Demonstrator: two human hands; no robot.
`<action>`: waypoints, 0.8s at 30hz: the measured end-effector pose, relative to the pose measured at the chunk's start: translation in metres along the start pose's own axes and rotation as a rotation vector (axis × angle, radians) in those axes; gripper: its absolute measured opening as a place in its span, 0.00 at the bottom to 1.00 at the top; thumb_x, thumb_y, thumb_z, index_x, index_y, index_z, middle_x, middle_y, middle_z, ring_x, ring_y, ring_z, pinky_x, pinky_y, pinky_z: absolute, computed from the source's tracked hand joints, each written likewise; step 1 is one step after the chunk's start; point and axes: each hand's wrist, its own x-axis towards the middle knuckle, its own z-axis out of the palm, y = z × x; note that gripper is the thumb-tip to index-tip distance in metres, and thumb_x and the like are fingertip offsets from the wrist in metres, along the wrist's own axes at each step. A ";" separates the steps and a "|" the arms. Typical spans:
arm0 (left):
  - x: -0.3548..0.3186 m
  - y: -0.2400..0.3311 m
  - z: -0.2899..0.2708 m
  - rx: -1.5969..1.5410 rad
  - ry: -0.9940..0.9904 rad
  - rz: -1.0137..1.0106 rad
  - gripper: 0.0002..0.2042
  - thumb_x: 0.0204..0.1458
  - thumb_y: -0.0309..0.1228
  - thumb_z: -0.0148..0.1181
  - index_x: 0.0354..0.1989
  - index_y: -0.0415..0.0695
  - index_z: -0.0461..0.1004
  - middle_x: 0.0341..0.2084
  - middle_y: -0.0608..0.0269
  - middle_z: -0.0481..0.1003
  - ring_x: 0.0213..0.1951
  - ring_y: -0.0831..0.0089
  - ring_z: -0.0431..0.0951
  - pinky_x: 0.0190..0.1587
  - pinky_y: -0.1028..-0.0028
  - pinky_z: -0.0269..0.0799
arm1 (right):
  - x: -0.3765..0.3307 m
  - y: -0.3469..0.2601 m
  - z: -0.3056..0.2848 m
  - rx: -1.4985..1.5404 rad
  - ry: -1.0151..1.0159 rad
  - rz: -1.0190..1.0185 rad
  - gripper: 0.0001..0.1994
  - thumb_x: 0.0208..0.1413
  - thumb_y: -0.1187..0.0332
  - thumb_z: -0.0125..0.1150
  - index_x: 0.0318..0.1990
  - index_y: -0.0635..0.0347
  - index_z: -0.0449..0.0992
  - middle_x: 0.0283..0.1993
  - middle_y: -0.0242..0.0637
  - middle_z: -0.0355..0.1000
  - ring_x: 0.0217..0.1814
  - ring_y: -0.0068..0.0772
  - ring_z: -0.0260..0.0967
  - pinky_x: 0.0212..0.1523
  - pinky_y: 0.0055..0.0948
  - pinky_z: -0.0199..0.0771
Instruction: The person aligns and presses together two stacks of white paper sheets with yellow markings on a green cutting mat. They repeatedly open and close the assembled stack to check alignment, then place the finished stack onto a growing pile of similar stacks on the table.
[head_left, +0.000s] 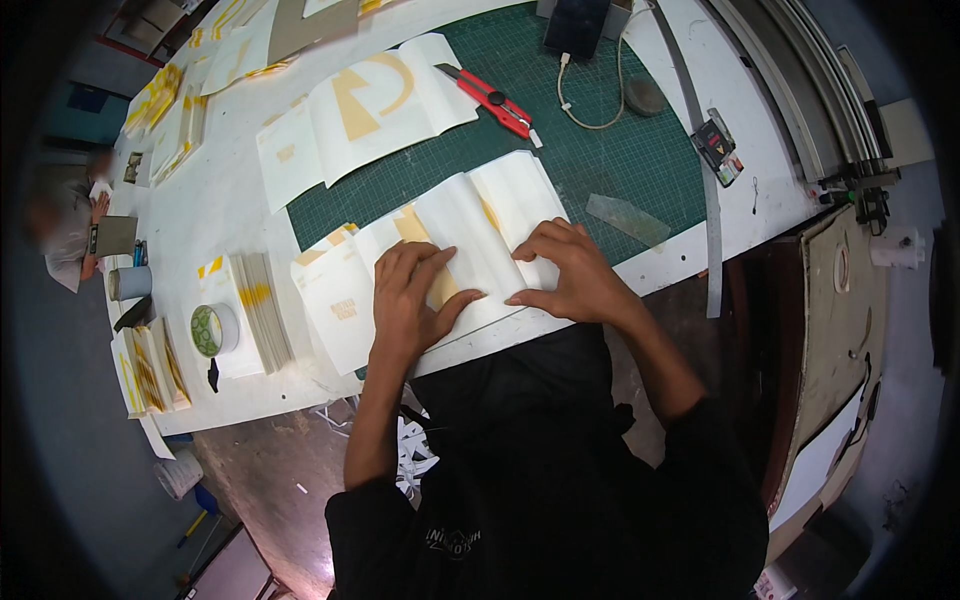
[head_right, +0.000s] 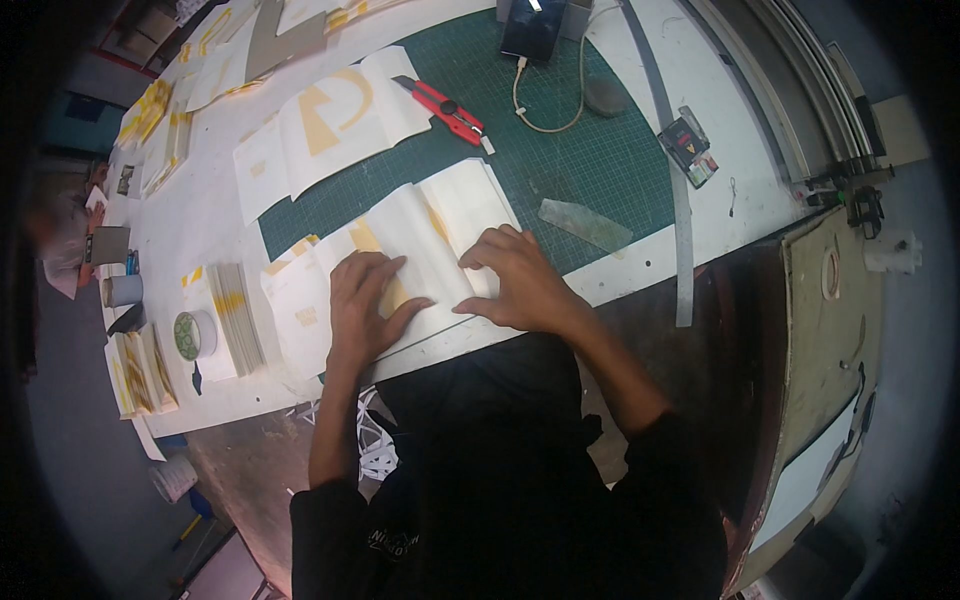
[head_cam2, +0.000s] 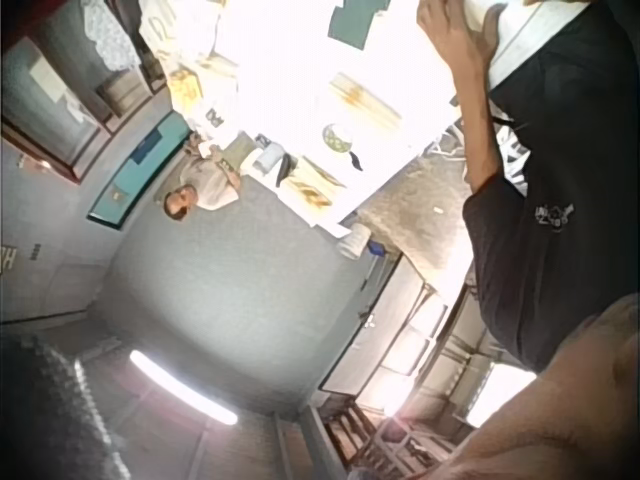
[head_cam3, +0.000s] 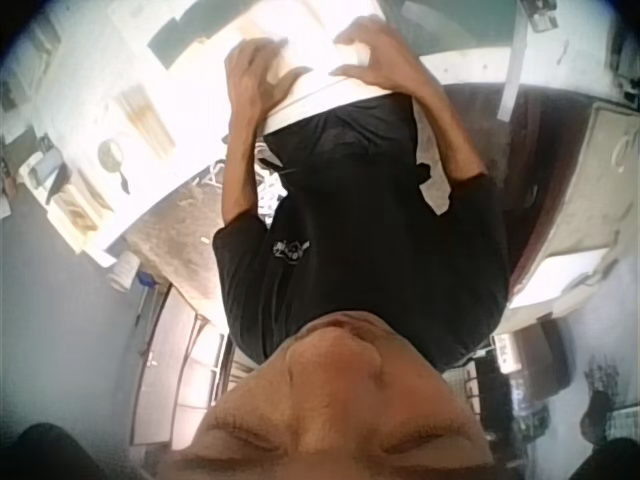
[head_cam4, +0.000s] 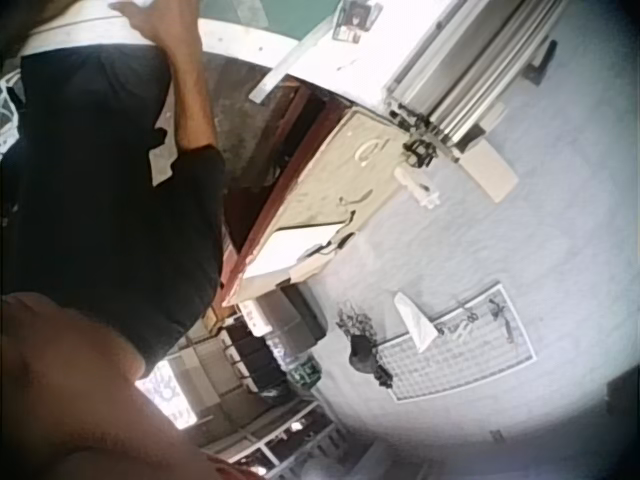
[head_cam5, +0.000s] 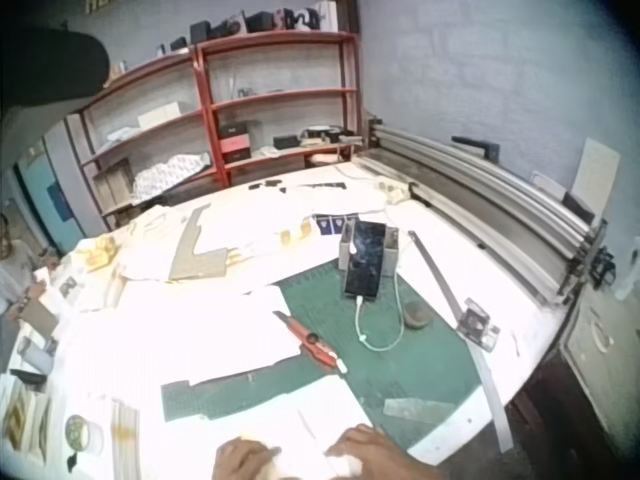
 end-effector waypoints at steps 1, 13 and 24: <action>0.000 0.000 0.000 0.009 -0.004 -0.003 0.28 0.41 0.41 0.84 0.50 0.41 0.84 0.45 0.56 0.78 0.52 0.54 0.77 0.60 0.57 0.68 | 0.000 -0.001 0.000 -0.008 0.000 0.006 0.23 0.46 0.61 0.84 0.47 0.57 0.81 0.47 0.37 0.75 0.57 0.40 0.71 0.60 0.42 0.63; 0.001 0.002 0.000 -0.003 -0.032 -0.019 0.28 0.41 0.41 0.83 0.52 0.43 0.83 0.45 0.54 0.76 0.52 0.52 0.75 0.58 0.56 0.69 | 0.010 0.000 -0.009 0.011 -0.094 0.066 0.24 0.42 0.64 0.86 0.46 0.61 0.80 0.43 0.39 0.75 0.52 0.42 0.72 0.57 0.41 0.68; 0.001 0.001 0.001 0.003 0.001 -0.010 0.28 0.42 0.44 0.83 0.51 0.43 0.84 0.45 0.57 0.77 0.52 0.56 0.76 0.58 0.58 0.69 | 0.004 0.000 -0.014 0.000 -0.107 0.024 0.23 0.47 0.65 0.83 0.49 0.61 0.79 0.48 0.42 0.74 0.58 0.46 0.69 0.63 0.41 0.66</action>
